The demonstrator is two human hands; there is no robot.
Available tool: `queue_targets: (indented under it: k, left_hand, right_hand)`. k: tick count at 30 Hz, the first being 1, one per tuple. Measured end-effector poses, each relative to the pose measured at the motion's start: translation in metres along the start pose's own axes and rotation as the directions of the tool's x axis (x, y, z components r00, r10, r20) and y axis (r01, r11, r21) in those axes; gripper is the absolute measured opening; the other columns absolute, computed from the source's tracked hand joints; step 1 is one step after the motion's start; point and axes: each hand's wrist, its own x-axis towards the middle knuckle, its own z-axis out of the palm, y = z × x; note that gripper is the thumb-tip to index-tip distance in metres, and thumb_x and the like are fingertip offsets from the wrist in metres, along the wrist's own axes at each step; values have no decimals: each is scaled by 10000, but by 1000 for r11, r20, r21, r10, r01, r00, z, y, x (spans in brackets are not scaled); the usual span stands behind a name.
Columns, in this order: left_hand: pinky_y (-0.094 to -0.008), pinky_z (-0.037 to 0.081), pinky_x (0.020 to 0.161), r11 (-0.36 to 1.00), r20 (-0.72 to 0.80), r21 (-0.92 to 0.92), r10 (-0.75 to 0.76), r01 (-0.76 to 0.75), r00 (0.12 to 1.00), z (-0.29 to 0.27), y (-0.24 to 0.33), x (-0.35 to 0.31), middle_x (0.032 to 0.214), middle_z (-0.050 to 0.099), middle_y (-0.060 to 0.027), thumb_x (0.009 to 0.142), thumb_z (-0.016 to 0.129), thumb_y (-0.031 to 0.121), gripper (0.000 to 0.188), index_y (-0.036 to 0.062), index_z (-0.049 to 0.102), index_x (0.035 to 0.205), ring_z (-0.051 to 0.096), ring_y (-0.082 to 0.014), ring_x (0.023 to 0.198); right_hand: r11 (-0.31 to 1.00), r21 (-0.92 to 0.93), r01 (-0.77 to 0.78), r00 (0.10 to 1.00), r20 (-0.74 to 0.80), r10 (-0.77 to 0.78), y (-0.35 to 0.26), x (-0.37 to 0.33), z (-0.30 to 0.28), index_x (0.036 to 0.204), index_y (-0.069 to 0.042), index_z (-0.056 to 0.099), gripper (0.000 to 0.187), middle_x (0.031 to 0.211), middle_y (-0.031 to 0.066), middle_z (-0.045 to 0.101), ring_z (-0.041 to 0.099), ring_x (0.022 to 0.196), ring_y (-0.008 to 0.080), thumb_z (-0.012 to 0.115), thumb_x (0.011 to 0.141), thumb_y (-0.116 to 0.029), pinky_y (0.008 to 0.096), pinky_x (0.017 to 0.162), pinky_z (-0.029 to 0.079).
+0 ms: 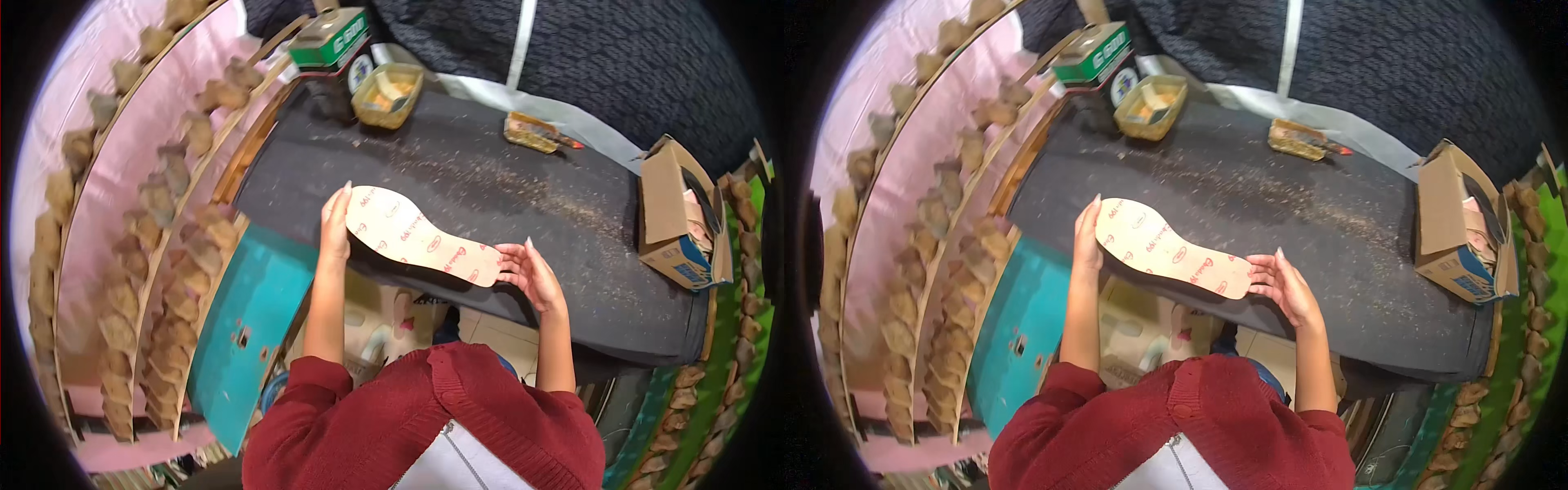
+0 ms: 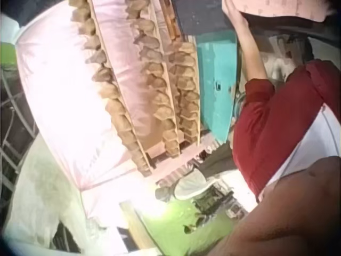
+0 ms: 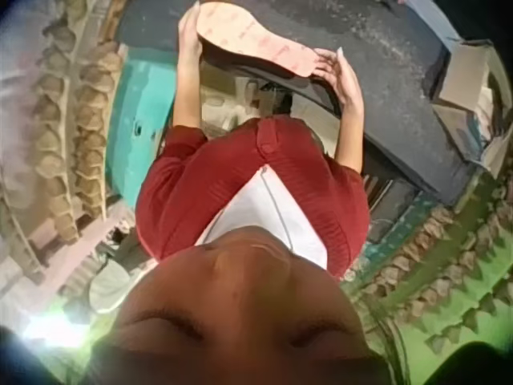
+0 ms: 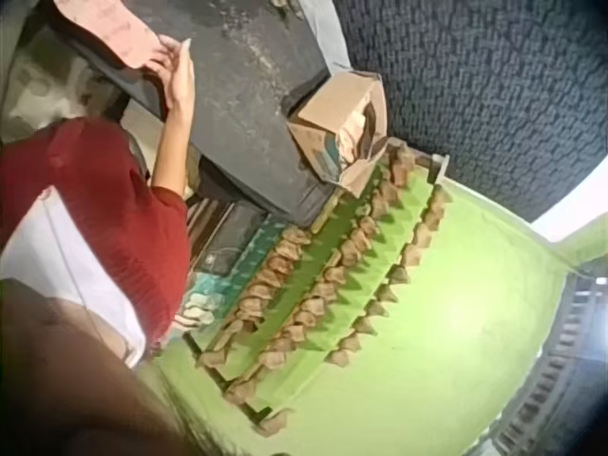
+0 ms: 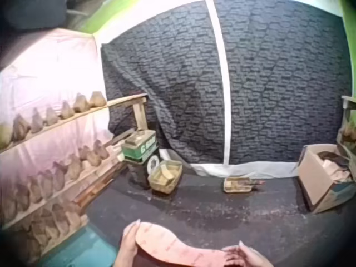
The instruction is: Applying glue to various shoe soles using a brush.
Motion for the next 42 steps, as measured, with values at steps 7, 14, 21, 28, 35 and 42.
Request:
queue_targets:
  k: [7, 14, 21, 28, 35, 42]
  left_hand:
    - [-226, 447, 691, 982, -151, 188, 33, -4, 988, -147, 60, -92, 824, 616, -43, 862, 476, 229, 244, 13, 581, 899, 580, -106, 748]
    - [-208, 401, 663, 949, -402, 279, -20, 144, 915, -262, 64, -205, 794, 598, -14, 852, 500, 300, 280, 36, 590, 872, 535, -75, 731]
    - [-218, 395, 718, 908, -561, 247, -151, 338, 814, -340, 24, -298, 852, 609, -33, 854, 492, 322, 325, 18, 593, 914, 543, -91, 784]
    - [-223, 389, 698, 840, -640, 328, -138, 431, 756, -390, -2, -377, 824, 595, -41, 866, 459, 291, 326, -6, 588, 906, 526, -94, 759]
    - [-227, 387, 689, 810, -733, 324, -112, 488, 671, -414, -12, -481, 797, 585, -43, 877, 419, 272, 331, -14, 584, 909, 512, -109, 742]
    - [-374, 342, 841, 470, -795, 342, -317, 814, 517, -421, -14, -540, 1012, 577, -110, 801, 408, 365, 443, 27, 579, 1030, 510, -217, 928]
  right_hand:
    - [980, -33, -197, 949, 244, 199, 71, -15, 101, 1060, 31, 495, 469, 912, 87, 561, 548, 850, 140, 324, 914, -379, 255, 791, 452]
    - [879, -350, -324, 819, 360, 446, 181, -27, 166, 1082, -13, 489, 456, 972, 69, 539, 537, 872, 133, 360, 897, -409, 263, 797, 433]
    - [654, -519, -551, 610, 285, 740, 285, -47, 191, 1104, -44, 482, 468, 933, 41, 521, 527, 862, 112, 382, 879, -441, 253, 786, 427]
    - [466, -689, -555, 506, 165, 847, 360, -53, 213, 1101, -73, 494, 477, 998, 34, 530, 506, 864, 128, 349, 878, -468, 281, 758, 412]
    - [370, -856, -362, 504, 154, 850, 411, -64, 250, 1129, -101, 486, 486, 1013, 23, 527, 495, 885, 134, 347, 870, -487, 298, 772, 395]
    - [546, -835, 66, 583, 476, 658, 434, -66, 258, 1107, -58, 496, 394, 960, 57, 545, 482, 898, 142, 310, 919, -351, 251, 806, 371]
